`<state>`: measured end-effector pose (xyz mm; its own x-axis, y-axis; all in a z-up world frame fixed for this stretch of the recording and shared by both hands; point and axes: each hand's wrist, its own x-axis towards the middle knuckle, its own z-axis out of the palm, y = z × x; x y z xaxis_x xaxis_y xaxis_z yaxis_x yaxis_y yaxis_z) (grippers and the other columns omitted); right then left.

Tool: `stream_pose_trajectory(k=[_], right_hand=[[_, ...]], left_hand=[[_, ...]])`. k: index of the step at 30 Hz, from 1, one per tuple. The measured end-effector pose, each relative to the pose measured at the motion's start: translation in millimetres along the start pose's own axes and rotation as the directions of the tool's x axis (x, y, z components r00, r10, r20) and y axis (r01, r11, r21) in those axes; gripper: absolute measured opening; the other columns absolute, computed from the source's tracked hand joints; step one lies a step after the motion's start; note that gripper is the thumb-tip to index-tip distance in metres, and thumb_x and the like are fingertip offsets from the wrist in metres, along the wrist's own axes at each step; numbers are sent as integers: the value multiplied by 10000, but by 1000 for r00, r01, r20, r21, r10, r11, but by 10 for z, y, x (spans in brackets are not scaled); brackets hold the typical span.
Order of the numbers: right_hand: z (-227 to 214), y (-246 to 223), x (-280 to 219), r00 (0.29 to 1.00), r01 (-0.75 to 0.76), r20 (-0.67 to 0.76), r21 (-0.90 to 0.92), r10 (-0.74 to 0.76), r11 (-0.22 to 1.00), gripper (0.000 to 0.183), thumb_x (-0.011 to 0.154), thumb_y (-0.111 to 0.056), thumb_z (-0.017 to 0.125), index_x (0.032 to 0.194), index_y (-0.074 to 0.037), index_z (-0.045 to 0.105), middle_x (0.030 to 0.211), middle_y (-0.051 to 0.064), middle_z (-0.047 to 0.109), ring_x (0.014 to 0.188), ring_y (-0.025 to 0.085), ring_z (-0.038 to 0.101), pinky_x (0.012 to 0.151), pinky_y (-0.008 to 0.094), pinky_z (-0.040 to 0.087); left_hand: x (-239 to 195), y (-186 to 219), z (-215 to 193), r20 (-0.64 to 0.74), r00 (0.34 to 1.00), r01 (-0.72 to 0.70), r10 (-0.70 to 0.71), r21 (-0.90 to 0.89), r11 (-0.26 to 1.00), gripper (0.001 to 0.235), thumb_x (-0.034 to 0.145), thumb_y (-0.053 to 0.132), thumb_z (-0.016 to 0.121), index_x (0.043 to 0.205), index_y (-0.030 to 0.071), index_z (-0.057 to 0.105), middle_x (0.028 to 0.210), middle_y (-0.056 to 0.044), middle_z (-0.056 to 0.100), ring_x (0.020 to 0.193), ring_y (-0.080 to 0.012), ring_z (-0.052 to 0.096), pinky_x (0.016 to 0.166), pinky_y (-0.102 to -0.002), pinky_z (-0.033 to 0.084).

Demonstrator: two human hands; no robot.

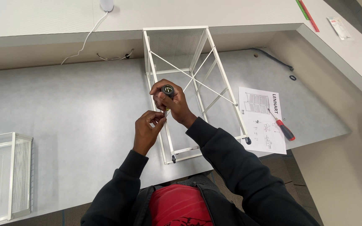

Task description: The person assembles a white metal mesh shelving unit on a gray countertop. They use a red-handled screwdriver to tighten screws on the frame, attach wheels, and install diagonal support bars, following a printed instruction sheet.

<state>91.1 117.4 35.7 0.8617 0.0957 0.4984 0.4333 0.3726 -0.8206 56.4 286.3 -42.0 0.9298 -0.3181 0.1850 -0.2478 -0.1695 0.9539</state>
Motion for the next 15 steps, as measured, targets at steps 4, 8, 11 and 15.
stream_pose_trajectory(k=[4, 8, 11, 15], right_hand=[[-17, -114, -5, 999, -26, 35, 27, 25, 999, 603, 1222, -539, 582, 1315, 52, 658, 801, 75, 591, 664, 96, 630, 599, 262, 531], [16, -200, -52, 999, -12, 34, -9, 13, 1000, 541, 1225, -477, 571, 1317, 53, 629, 878, 109, 603, 776, 147, 658, 723, 290, 550], [14, -210, -88, 1000, -2, 13, -32, 2, 999, 515, 1236, -463, 561, 1334, 40, 618, 917, 106, 615, 834, 151, 673, 783, 294, 548], [83, -307, -100, 999, 5, -30, -268, -14, 963, 378, 1278, -395, 545, 1374, -33, 597, 1005, 74, 667, 950, 133, 708, 874, 310, 559]], left_hand=[[43, 10, -86, 66, 998, 29, -25, -50, 998, 175, 1053, 51, 878, 1221, 10, 902, 1097, -165, 829, 972, -218, 769, 856, -362, 640], [53, 27, -121, 94, 995, 18, -11, -69, 997, 186, 1057, 54, 882, 1239, 24, 909, 1104, -166, 837, 981, -197, 766, 858, -363, 642], [84, -34, -124, 110, 994, 3, 8, -99, 995, 203, 1058, 73, 892, 1256, 36, 913, 1121, -162, 842, 994, -202, 768, 876, -368, 647], [109, 55, -156, 82, 994, -48, 66, -207, 977, 240, 1172, 194, 789, 1340, 54, 888, 1184, -143, 835, 1073, -197, 722, 895, -370, 605]])
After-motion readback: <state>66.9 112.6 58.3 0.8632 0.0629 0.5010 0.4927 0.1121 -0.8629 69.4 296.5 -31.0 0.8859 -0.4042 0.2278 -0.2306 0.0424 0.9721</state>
